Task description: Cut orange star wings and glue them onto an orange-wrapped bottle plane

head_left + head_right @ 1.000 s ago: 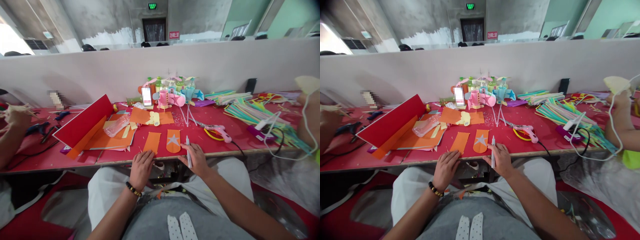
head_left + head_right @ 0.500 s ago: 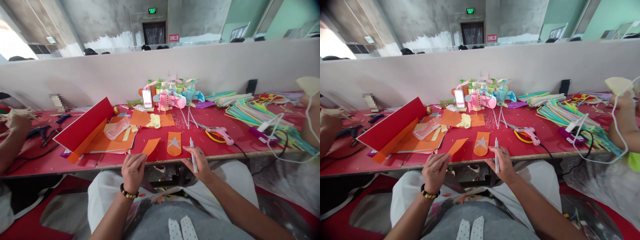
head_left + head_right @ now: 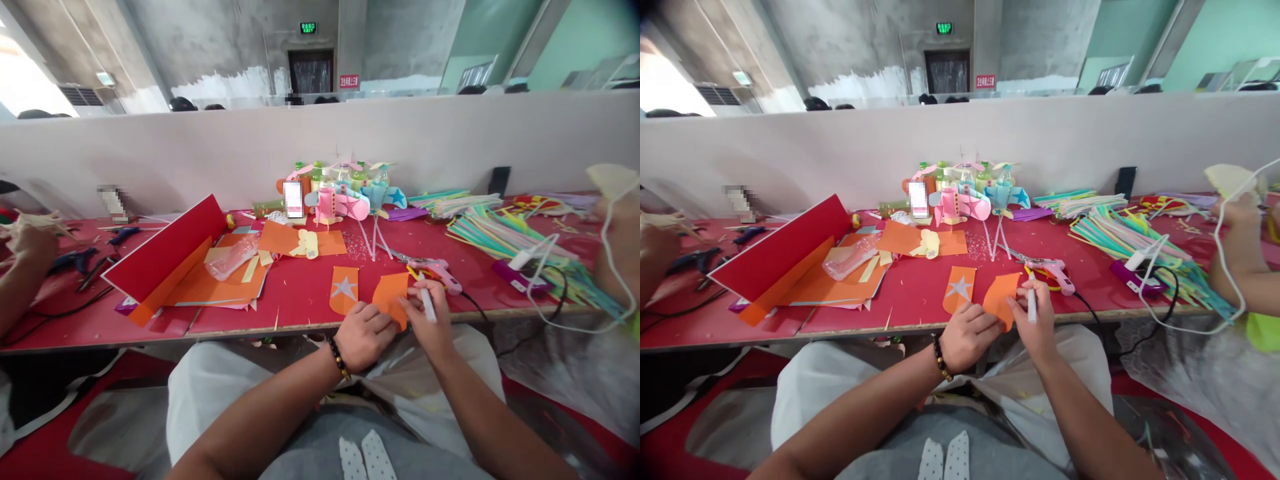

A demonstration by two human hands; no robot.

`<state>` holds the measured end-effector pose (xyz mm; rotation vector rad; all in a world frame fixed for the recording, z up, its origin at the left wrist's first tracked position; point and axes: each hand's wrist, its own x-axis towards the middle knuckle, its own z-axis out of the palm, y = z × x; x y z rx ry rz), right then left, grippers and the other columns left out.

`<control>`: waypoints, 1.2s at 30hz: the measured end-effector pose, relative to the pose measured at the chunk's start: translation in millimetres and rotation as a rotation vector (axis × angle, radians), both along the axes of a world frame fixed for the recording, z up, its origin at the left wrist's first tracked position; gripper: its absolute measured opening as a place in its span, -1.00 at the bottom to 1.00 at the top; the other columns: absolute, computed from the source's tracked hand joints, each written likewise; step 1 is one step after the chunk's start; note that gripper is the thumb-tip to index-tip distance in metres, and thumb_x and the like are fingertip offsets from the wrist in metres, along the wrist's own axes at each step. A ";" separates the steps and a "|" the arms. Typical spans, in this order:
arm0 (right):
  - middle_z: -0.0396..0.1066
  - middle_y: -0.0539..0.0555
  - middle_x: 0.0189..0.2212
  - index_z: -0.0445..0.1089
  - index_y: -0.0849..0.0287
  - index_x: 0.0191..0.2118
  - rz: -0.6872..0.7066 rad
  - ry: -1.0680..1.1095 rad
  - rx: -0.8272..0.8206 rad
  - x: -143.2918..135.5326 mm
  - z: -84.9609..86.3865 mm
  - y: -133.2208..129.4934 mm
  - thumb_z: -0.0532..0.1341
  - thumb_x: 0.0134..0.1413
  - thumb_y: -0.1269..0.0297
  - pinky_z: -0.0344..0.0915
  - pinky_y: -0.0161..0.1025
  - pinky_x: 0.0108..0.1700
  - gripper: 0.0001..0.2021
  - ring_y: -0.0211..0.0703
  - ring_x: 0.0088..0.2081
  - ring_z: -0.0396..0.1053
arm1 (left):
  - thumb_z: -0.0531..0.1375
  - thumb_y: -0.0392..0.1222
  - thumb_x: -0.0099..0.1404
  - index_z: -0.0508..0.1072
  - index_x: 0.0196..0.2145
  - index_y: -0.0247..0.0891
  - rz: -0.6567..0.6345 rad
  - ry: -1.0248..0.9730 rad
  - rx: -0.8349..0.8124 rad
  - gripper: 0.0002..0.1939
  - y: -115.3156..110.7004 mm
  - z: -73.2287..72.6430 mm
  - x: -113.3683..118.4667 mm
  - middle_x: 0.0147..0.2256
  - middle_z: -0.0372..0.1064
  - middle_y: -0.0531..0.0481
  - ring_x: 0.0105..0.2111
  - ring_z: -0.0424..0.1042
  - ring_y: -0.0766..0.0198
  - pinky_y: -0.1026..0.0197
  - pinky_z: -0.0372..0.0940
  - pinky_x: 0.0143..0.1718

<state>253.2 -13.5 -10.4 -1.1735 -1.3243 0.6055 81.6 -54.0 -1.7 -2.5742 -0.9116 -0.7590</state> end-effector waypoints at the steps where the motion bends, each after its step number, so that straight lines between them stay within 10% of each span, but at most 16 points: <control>1: 0.41 0.05 -0.33 0.18 0.10 -0.15 0.000 -0.046 -0.004 3.8 -2.4 7.3 0.34 -0.12 0.17 0.41 -0.18 -0.35 -0.58 -0.18 -0.45 0.41 | -0.01 -0.16 0.46 0.43 -0.09 -0.21 0.006 0.028 -0.028 -0.75 2.2 -2.4 3.7 -0.24 0.45 -0.07 -0.31 0.32 0.28 0.16 0.17 -0.29; 10: 0.47 0.23 -0.10 0.20 0.08 -0.13 0.013 -0.401 -0.043 6.0 -7.7 45.5 0.30 -0.20 0.27 0.43 -0.12 -0.26 -0.57 0.04 -0.28 0.52 | -0.08 -0.15 0.46 0.38 0.07 -0.28 0.366 -0.137 -0.277 -0.62 54.5 11.1 -65.8 0.04 0.42 -0.14 0.05 0.32 0.13 0.00 0.21 0.08; 16: 0.50 0.10 -0.30 0.24 0.10 -0.11 0.097 -0.469 -0.092 1.3 -13.7 47.0 0.27 -0.13 0.30 0.42 -0.21 -0.27 -0.61 -0.06 -0.34 0.52 | -0.09 -0.15 0.44 0.27 0.20 -0.17 0.356 0.068 -0.488 -0.57 97.1 -0.1 -102.8 0.22 0.22 -0.01 0.21 0.14 0.14 -0.02 0.08 0.22; 36: 0.50 0.14 -0.12 0.22 0.06 -0.14 0.394 -0.469 -0.038 -37.7 -0.6 51.1 0.25 -0.03 0.26 0.45 -0.13 -0.18 -0.69 -0.06 -0.20 0.53 | -0.07 -0.21 0.40 0.32 0.16 -0.25 0.519 -0.024 -0.431 -0.56 83.3 -3.5 -154.0 0.21 0.22 -0.09 0.25 0.10 0.08 -0.07 0.07 0.27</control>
